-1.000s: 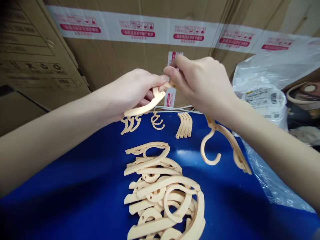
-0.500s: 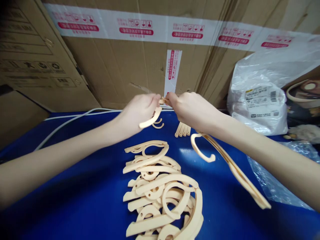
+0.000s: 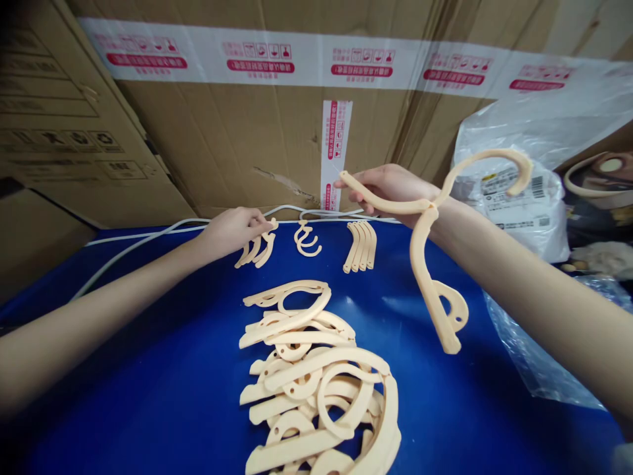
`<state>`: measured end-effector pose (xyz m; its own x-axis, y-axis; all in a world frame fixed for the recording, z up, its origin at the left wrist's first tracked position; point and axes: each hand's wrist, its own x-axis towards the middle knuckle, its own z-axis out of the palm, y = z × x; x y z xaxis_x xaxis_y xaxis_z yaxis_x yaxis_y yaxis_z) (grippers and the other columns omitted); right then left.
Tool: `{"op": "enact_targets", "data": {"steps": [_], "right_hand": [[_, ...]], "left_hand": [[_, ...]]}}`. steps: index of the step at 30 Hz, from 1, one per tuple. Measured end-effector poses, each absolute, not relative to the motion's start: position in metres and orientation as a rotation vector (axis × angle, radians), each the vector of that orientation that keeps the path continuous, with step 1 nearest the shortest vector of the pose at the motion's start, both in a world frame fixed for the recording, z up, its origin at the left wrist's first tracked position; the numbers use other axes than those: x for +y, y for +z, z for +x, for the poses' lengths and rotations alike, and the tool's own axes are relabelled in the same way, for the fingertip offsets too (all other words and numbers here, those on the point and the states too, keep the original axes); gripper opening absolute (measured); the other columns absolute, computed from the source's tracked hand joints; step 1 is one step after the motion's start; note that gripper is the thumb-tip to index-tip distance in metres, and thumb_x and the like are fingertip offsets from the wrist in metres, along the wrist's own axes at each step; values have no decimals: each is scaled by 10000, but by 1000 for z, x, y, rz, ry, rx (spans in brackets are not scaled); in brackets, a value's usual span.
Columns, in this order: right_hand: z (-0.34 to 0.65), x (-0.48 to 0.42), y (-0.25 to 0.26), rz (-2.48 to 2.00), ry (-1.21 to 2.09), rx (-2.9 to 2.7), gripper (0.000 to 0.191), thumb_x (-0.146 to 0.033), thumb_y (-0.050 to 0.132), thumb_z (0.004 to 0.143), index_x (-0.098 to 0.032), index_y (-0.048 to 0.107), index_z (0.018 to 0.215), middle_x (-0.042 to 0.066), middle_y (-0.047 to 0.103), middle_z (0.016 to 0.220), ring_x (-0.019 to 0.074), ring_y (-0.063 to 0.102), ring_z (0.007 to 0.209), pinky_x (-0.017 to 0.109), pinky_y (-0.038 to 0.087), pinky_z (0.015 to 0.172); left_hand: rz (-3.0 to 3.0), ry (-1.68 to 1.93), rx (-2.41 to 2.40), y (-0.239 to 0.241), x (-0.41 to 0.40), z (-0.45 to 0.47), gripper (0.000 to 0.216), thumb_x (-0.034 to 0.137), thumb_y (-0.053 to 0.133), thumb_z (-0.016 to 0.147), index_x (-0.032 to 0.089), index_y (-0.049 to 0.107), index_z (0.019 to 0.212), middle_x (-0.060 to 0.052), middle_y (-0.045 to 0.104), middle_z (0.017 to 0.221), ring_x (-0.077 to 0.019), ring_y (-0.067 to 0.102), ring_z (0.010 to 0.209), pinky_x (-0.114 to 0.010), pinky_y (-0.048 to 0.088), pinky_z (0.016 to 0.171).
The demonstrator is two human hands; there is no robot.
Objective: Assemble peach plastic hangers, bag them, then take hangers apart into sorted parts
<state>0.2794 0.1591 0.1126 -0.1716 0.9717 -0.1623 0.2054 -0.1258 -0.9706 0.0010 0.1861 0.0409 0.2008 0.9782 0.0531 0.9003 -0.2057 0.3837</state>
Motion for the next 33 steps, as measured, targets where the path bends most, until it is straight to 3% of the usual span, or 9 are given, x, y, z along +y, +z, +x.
{"op": "enact_targets", "data": {"steps": [4, 9, 13, 17, 19, 23, 25, 30, 33], "right_hand": [[280, 170, 111, -1313, 1224, -1296, 325, -98, 256, 1008, -154, 549, 880, -50, 411, 604, 54, 386, 423, 130, 317, 383], [283, 179, 94, -1199, 922, -1238, 293, -55, 148, 978, -250, 327, 850, 60, 610, 901, 97, 657, 812, 192, 528, 697], [280, 167, 81, -1144, 849, -1329, 189, -87, 381, 919, -253, 338, 838, 144, 668, 1205, 150, 666, 1088, 298, 543, 900], [279, 148, 74, -1176, 837, -1571, 243, -115, 687, 739, -219, 493, 843, 86, 724, 1056, 193, 699, 891, 324, 561, 789], [278, 139, 72, -1225, 631, -1855, 202, -192, 735, 759, -199, 604, 913, 66, 721, 989, 184, 669, 759, 321, 532, 715], [273, 124, 69, -1320, -274, -2351, 248, -336, 502, 995, -184, 678, 1079, 101, 713, 1040, 205, 670, 744, 295, 434, 599], [272, 120, 67, -1371, -479, -2392, 318, -345, 426, 1034, -171, 677, 1118, 118, 715, 1053, 224, 691, 780, 286, 402, 559], [273, 117, 65, -1360, -415, -2473, 344, -310, 385, 1031, -187, 645, 1220, 122, 740, 1072, 234, 701, 799, 297, 439, 593], [275, 118, 66, -1289, -151, -2466, 330, -301, 384, 1018, -172, 655, 1154, 122, 746, 971, 230, 693, 781, 308, 467, 645]], "left_hand": [[2189, 645, 1774, 48, 170, 10, 275, 388, 626, 904, 171, 667, 1067, -98, 741, 1012, -302, 659, 1046, -384, 475, 897], [1883, 669, 1223, 55, 142, 34, 720, 639, 153, 1029, 203, 726, 1047, -82, 744, 1189, -211, 678, 1119, -304, 552, 884], [1293, 752, 898, 59, 130, 41, 380, 511, 528, 998, 179, 703, 1060, -108, 730, 1237, -205, 702, 1123, -284, 578, 912], [1103, 820, 915, 64, 127, 37, 148, 176, 627, 968, 165, 636, 1115, -108, 704, 1302, -172, 749, 1029, -244, 605, 857], [1085, 771, 886, 66, 125, 36, 151, 122, 638, 955, 170, 594, 1092, -112, 730, 1247, -190, 766, 985, -249, 619, 803], [1024, 636, 819, 69, 120, 39, 258, 83, 631, 942, 168, 571, 1178, -132, 744, 1197, -203, 774, 941, -232, 622, 717], [995, 590, 812, 69, 119, 39, 319, 73, 624, 928, 162, 596, 1233, -135, 737, 1189, -170, 765, 871, -190, 604, 624], [1009, 499, 719, 68, 118, 41, 425, 86, 644, 853, 231, 666, 1252, -67, 684, 1042, -13, 481, 496, -75, 303, 324], [1321, 477, 831, 64, 118, 46, 502, 117, 590, 858, 236, 596, 1346, -80, 654, 1071, -34, 465, 527, -100, 318, 343]]}}
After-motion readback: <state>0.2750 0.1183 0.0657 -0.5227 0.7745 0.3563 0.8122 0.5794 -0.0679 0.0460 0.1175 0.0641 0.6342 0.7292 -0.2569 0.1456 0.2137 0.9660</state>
